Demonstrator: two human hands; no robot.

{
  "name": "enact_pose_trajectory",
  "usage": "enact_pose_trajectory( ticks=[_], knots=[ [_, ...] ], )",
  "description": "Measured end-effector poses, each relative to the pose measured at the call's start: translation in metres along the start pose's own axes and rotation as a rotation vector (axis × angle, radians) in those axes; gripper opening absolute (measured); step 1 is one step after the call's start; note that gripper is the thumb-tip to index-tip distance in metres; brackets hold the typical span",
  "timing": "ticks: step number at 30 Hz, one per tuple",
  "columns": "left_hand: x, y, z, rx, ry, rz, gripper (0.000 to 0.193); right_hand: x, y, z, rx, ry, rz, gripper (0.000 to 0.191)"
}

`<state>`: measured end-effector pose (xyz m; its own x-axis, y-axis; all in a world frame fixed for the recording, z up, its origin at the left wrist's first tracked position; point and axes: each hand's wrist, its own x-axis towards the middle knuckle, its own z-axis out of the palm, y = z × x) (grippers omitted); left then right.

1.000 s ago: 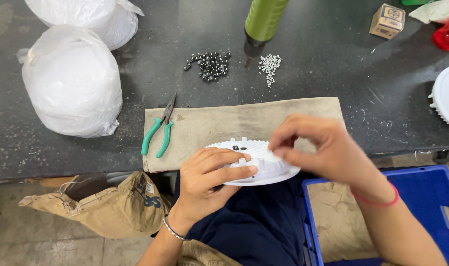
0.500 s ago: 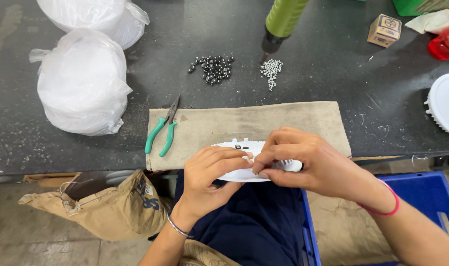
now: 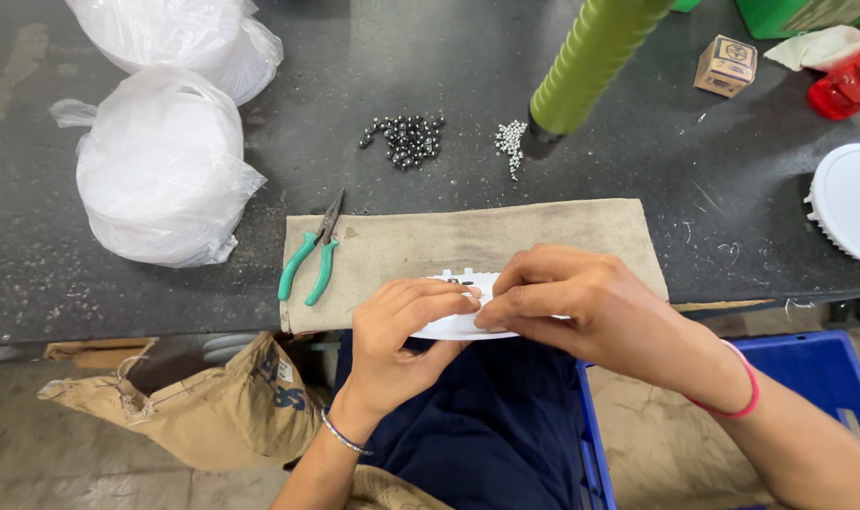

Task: The person assembles white circular plastic light fixture components by inserting small black and silver fasteners into pre-drilled holes and securing them with a green electric screwdriver. They repeatedly pick up fasteners, align them, and drive them into place, then set completed units aside on the table.

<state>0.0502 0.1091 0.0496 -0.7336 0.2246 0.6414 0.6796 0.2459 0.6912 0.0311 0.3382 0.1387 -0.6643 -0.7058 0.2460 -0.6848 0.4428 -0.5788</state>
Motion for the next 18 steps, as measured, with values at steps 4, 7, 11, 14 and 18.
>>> enact_pose_trajectory(
  ticks=[4, 7, 11, 14, 18],
  knots=[
    [0.002, -0.001, 0.002, 0.009, 0.021, -0.019, 0.035, -0.002, 0.000, -0.001, 0.066, 0.091, 0.106, 0.018],
    [0.003, -0.002, 0.002, 0.009, 0.034, -0.012, 0.036, -0.002, -0.006, -0.010, -0.020, 0.318, 0.122, 0.015],
    [0.006, 0.002, 0.001, 0.029, 0.045, 0.003, 0.036, 0.020, -0.009, -0.023, -0.043, 0.824, 0.063, 0.033],
    [0.009, 0.008, 0.000, 0.032, 0.050, -0.016, 0.036, 0.057, 0.001, -0.027, 0.274, 0.856, -0.007, 0.054],
    [0.009, 0.016, -0.004, 0.046, 0.038, -0.030, 0.038, 0.086, 0.002, -0.024, 0.531, 0.748, 0.160, 0.028]
  ],
)
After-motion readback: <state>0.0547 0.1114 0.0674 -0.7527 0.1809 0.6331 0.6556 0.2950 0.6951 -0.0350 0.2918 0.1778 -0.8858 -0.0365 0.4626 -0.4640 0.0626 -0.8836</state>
